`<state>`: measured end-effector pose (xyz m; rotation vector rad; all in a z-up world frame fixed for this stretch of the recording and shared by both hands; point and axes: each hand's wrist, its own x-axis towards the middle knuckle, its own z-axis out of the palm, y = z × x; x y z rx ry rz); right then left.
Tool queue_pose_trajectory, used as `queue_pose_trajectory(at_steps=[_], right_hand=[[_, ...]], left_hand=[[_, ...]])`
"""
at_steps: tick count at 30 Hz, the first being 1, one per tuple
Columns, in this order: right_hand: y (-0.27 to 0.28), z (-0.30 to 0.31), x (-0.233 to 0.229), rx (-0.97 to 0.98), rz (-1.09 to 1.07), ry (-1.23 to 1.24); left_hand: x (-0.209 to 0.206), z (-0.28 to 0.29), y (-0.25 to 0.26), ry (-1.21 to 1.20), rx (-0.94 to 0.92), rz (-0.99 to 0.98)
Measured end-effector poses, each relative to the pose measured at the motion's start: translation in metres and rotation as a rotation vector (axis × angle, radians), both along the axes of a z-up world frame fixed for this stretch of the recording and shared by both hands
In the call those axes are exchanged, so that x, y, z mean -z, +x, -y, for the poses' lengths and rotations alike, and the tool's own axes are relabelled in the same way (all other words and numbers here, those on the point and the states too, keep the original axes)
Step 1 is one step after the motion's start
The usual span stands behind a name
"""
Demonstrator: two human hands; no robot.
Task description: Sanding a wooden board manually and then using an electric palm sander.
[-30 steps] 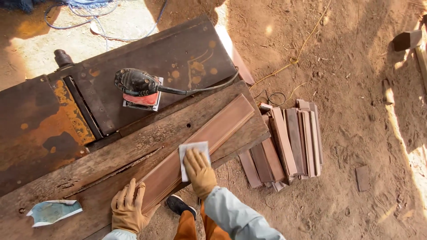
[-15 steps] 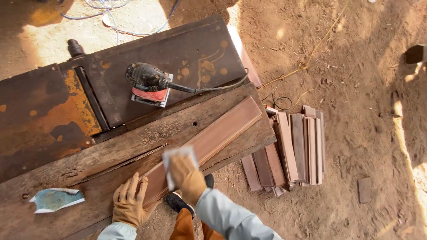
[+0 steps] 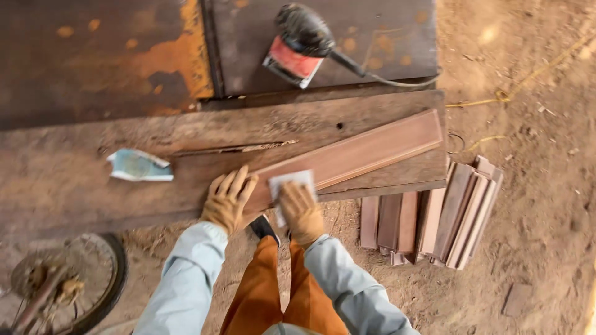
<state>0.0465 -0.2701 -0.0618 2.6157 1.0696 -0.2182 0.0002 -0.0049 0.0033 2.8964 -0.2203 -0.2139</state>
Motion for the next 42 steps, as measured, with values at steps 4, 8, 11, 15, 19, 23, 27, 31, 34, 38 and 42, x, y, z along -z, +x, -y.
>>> queue_pose_trajectory(at_steps=[4, 8, 11, 15, 19, 23, 27, 31, 34, 38, 42], right_hand=[[0.051, -0.021, -0.107, 0.079, -0.568, 0.339], [0.078, 0.069, -0.052, 0.308, -0.529, 0.429], [0.063, 0.014, -0.078, 0.684, -0.802, 0.405], [0.020, 0.002, -0.033, 0.778, -0.990, 0.886], [0.090, 0.045, -0.092, 0.874, -0.891, 0.650], [0.152, 0.128, -0.075, 0.373, -0.571, 0.609], [0.086, 0.081, 0.013, 0.699, -0.731, 0.297], [0.069, 0.023, -0.038, 0.084, -0.533, 0.542], [0.125, 0.048, -0.118, 0.698, -0.874, 0.428], [0.179, 0.130, -0.121, 1.271, -1.029, 0.738], [0.095, 0.171, 0.116, 0.529, -0.484, -0.097]], left_hand=[[-0.015, 0.012, -0.003, 0.222, 0.024, -0.028], [-0.001, 0.036, -0.012, 0.531, -0.027, -0.086], [-0.011, 0.057, 0.003, 0.290, -0.187, -0.290], [0.021, 0.072, -0.006, 0.330, -0.358, -0.038], [0.011, 0.064, -0.006, 0.229, -0.308, -0.100], [0.011, 0.065, -0.005, 0.144, -0.328, -0.099], [-0.005, 0.063, 0.003, 0.305, -0.289, -0.268], [0.013, 0.054, -0.004, 0.236, -0.294, -0.140], [0.006, 0.053, -0.002, 0.281, -0.266, -0.144], [0.017, 0.054, -0.007, 0.149, -0.336, -0.068], [0.010, 0.057, 0.000, 0.255, -0.329, -0.188]])
